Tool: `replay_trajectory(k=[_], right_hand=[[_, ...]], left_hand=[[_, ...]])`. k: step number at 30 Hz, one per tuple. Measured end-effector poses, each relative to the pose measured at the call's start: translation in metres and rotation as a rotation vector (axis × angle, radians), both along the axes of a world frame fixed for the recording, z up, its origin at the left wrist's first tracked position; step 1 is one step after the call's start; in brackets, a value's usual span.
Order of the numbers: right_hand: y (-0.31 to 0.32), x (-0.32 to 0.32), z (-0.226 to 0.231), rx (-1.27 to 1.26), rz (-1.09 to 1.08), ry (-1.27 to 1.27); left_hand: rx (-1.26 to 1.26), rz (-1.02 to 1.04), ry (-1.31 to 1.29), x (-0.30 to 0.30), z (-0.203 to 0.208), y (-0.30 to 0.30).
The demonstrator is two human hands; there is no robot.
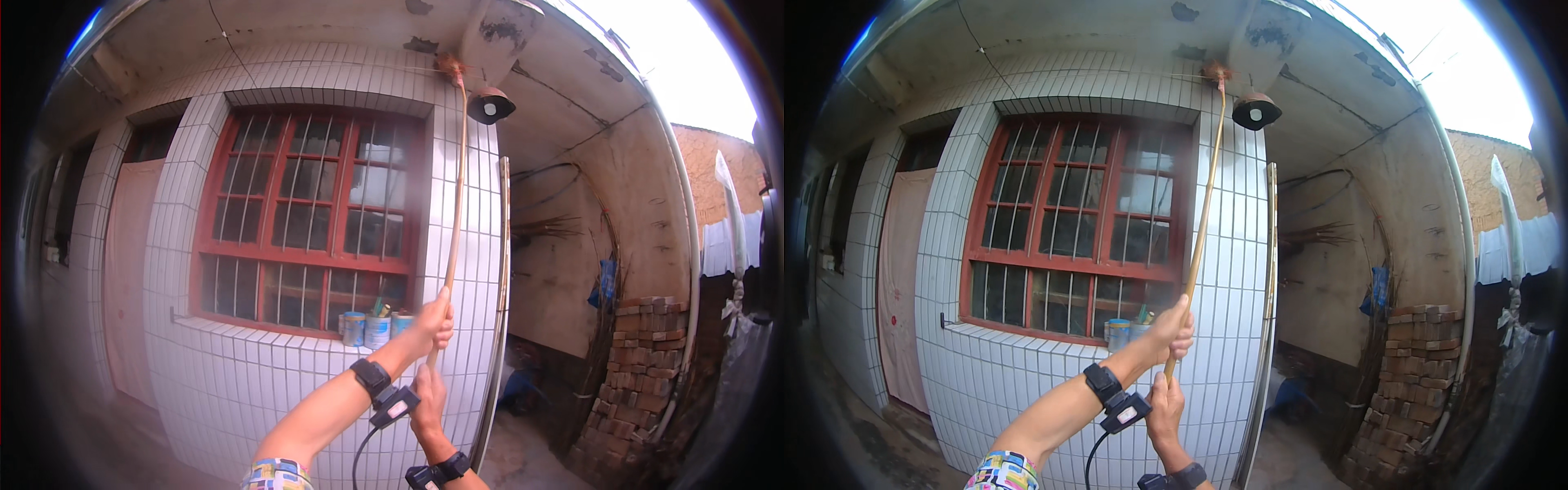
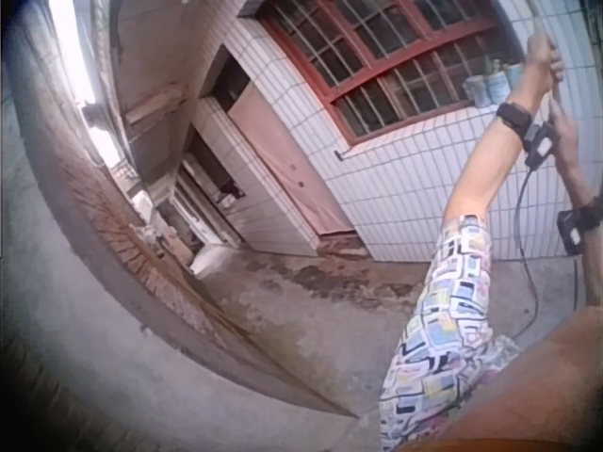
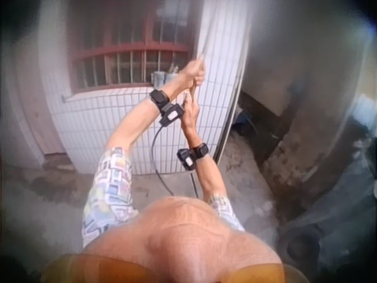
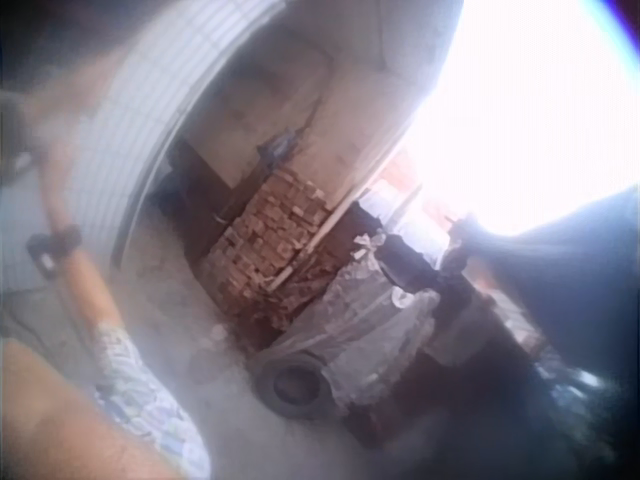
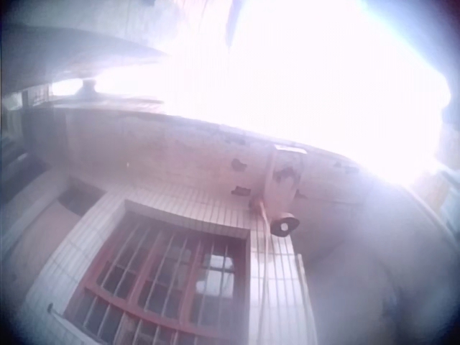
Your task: The person ties red plastic strips onto a feather duster by hand and then attaches it to a long pole to brush a high corner and ceiling area.
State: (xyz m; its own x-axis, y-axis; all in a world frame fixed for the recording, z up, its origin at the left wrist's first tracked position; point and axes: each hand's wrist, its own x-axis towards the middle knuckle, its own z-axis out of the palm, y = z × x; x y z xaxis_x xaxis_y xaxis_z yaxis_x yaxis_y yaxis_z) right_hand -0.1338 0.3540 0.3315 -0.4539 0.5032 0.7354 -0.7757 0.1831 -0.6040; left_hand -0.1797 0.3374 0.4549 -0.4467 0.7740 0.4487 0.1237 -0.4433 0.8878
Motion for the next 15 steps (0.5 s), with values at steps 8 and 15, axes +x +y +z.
replay_trajectory(k=[8,15], right_hand=[[-0.022,0.021,0.021,0.084,-0.041,0.060],[0.010,-0.004,-0.022,0.210,-0.130,0.130]], left_hand=[[0.071,-0.125,0.028,0.026,0.024,-0.030],[0.085,-0.153,0.003,0.023,-0.009,-0.043]])
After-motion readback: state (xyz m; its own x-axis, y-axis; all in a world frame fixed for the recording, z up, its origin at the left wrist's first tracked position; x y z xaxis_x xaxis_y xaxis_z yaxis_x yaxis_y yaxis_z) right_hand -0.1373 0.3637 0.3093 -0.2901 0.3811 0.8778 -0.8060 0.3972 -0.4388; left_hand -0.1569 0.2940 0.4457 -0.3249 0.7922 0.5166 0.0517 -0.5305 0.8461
